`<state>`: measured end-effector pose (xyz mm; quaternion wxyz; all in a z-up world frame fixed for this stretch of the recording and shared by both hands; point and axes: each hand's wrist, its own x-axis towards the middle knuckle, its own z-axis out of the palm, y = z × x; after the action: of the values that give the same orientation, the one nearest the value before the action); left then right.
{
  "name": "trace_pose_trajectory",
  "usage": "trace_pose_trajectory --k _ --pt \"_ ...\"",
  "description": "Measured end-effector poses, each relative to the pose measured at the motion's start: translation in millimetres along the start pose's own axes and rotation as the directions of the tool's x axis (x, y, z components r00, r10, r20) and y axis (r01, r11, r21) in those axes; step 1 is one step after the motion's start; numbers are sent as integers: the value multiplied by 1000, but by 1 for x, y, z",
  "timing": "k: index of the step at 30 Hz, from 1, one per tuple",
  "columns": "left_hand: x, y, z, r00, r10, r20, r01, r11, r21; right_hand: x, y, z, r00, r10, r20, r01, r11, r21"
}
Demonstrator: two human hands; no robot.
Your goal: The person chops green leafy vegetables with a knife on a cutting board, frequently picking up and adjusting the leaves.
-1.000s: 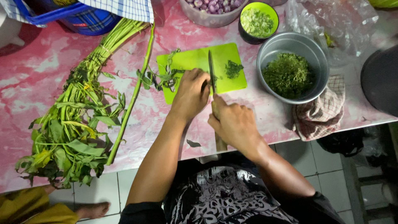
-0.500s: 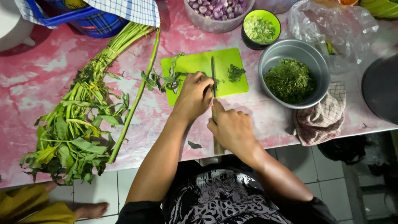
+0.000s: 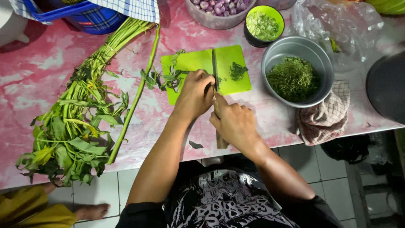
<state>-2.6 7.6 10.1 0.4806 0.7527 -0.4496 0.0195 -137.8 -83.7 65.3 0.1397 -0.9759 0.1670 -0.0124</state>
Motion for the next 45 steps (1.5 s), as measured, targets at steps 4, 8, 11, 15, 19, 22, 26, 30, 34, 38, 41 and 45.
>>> trace_pose_trajectory --k 4,8,11,15,19,22,26,30,34,38,41,45 --pt "-1 1 -2 1000 5 3 -5 1000 6 -5 0 -7 998 4 59 -3 1000 -21" --pt "-1 -1 1 1000 24 -12 -23 1000 7 -6 -4 0 999 -34 -3 34 999 -28" --pt "-3 -2 2 1000 15 -10 -15 1000 9 -1 -1 1 999 -36 -28 34 999 -41" --pt "-3 -2 0 997 61 -46 -61 998 -15 -5 3 -6 999 -19 48 22 998 -57" --pt "-4 -3 1 998 45 -53 -46 999 -22 -7 -3 2 999 -25 26 26 999 -40" --pt "-4 -6 2 996 60 -67 -61 998 -15 -3 -1 4 998 -41 -44 39 998 -41" --pt "-7 -4 1 997 52 -52 -54 998 -35 -7 4 -8 999 -49 -3 49 999 14" --pt "-3 -6 5 1000 -5 -26 6 1000 2 -8 -4 0 999 7 46 -7 1000 14" --pt "-1 -11 1 998 51 -29 -51 999 2 -9 9 2 999 -32 7 32 998 47" --pt "0 -7 -3 997 67 34 -67 998 -1 -14 31 -3 999 -51 3 51 995 82" --pt "2 -5 -5 996 64 63 -65 998 12 -14 47 -7 999 -52 3 52 996 73" --pt "3 -2 -4 995 64 74 -67 997 33 -11 66 -13 999 -41 -31 42 997 60"
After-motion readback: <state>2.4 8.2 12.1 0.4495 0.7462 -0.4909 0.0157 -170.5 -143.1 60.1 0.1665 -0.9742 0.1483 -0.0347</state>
